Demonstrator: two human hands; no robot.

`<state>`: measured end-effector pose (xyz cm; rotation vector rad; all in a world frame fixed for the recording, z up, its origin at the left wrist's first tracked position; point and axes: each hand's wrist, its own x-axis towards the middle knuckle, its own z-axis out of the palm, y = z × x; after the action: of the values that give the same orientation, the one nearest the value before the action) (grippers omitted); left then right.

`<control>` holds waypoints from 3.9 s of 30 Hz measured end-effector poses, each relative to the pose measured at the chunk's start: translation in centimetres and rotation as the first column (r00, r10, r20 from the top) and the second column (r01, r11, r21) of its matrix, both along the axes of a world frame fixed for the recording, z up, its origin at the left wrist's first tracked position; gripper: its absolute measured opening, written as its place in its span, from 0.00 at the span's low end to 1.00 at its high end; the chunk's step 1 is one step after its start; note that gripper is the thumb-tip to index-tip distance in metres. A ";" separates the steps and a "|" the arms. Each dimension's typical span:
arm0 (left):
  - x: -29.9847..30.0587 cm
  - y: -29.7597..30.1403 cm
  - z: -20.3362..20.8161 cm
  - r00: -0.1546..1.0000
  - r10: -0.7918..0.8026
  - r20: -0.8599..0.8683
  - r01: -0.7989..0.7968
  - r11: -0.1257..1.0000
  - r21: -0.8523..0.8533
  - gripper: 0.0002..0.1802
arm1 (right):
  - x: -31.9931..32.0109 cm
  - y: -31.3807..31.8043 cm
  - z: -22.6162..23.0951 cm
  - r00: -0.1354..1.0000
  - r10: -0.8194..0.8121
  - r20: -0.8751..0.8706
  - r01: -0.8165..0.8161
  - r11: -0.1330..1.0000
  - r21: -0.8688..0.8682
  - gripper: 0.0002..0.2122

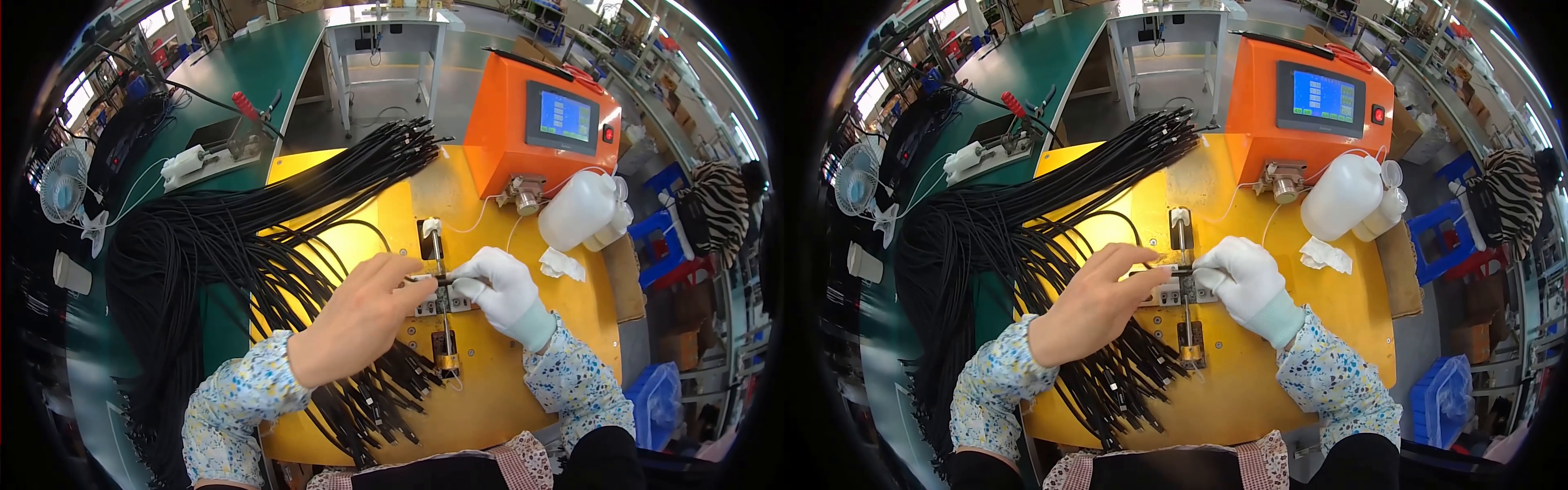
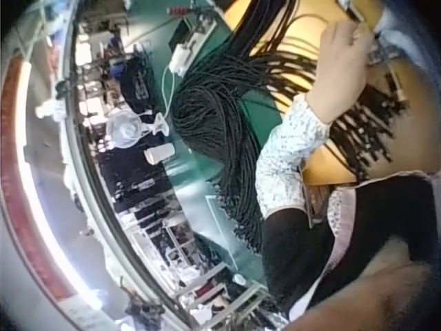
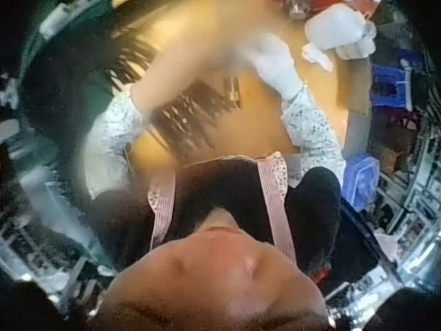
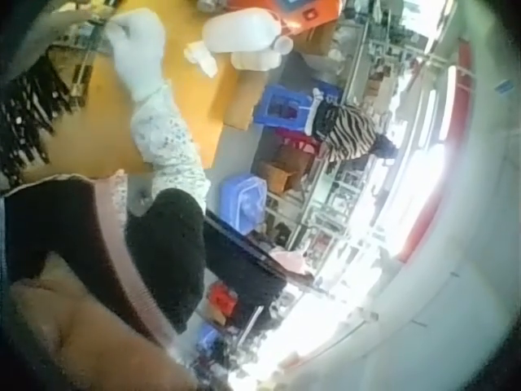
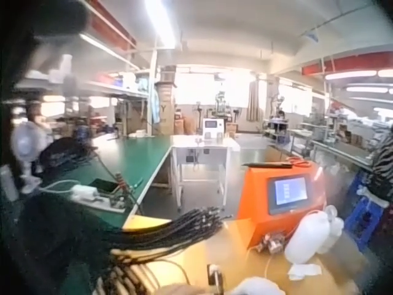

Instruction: The worker processes bundles of black electrical cables using a bench-mounted wire-processing machine.

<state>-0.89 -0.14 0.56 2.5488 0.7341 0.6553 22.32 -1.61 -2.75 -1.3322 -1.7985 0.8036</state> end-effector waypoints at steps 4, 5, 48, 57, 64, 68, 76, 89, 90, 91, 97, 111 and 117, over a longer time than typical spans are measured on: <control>0.2 1.0 -3.0 0.999 0.050 -0.011 -0.047 0.980 0.195 0.22 | 0.0 0.3 -0.4 0.980 0.056 0.191 -0.083 0.988 0.132 0.03; 0.1 1.0 -3.2 0.997 0.042 -0.068 -0.031 0.986 0.165 0.23 | 0.1 0.4 -0.4 0.980 0.055 0.191 -0.081 0.988 0.131 0.03; -0.5 2.5 -3.6 0.996 0.028 -0.079 -0.013 0.982 0.188 0.12 | -0.4 7.7 6.7 0.722 -0.284 0.631 -0.144 0.830 0.538 0.06; 0.5 -0.4 0.7 0.995 0.096 0.033 -0.083 0.952 -0.293 0.14 | -1.0 0.2 3.8 0.960 0.242 0.139 -0.241 0.970 -0.023 0.07; 0.9 -0.2 -3.6 0.983 0.177 -0.044 -0.171 0.978 0.122 0.18 | -0.2 0.6 0.4 0.933 0.098 0.348 -0.174 0.965 0.195 0.06; 0.8 -0.3 -4.0 0.984 0.159 -0.079 -0.128 0.944 0.304 0.21 | 0.3 1.7 1.4 0.933 0.159 0.323 -0.199 0.975 0.096 0.06; 0.7 0.1 -3.5 0.960 0.109 -0.258 0.006 0.912 0.409 0.22 | -3.3 15.1 1.3 0.641 -0.040 0.767 -0.207 0.953 0.222 0.13; -0.9 0.3 -1.1 0.922 -0.010 -0.386 0.111 0.965 0.239 0.37 | -4.8 17.0 2.4 0.293 0.060 0.954 -0.231 0.973 0.010 0.07; -0.7 0.3 -1.4 0.940 0.007 -0.340 0.072 0.973 0.218 0.33 | -4.2 16.6 2.5 0.293 0.062 0.954 -0.234 0.972 0.009 0.07; -0.5 0.4 -1.7 0.956 0.023 -0.294 0.037 0.980 0.196 0.30 | -3.6 15.9 3.0 0.347 -0.112 0.931 -0.371 0.896 0.246 0.05; -0.1 1.1 -3.5 0.988 0.109 -0.109 -0.071 0.949 0.306 0.15 | -3.0 10.7 6.5 0.432 -0.304 0.849 -0.467 0.730 0.499 0.02; -1.2 1.2 0.1 0.994 -0.045 -0.100 0.026 0.984 -0.178 0.20 | -0.4 5.7 5.8 0.640 -0.268 0.720 -0.199 0.847 0.492 0.03; 0.1 0.6 -0.9 0.996 0.092 0.007 -0.091 0.974 0.206 0.25 | -0.1 1.4 2.3 0.828 0.129 0.545 -0.276 0.941 0.197 0.04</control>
<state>-0.82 0.47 -0.30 2.7158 0.8279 0.7962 22.27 -0.22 -0.44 -1.2658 -2.4175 0.2805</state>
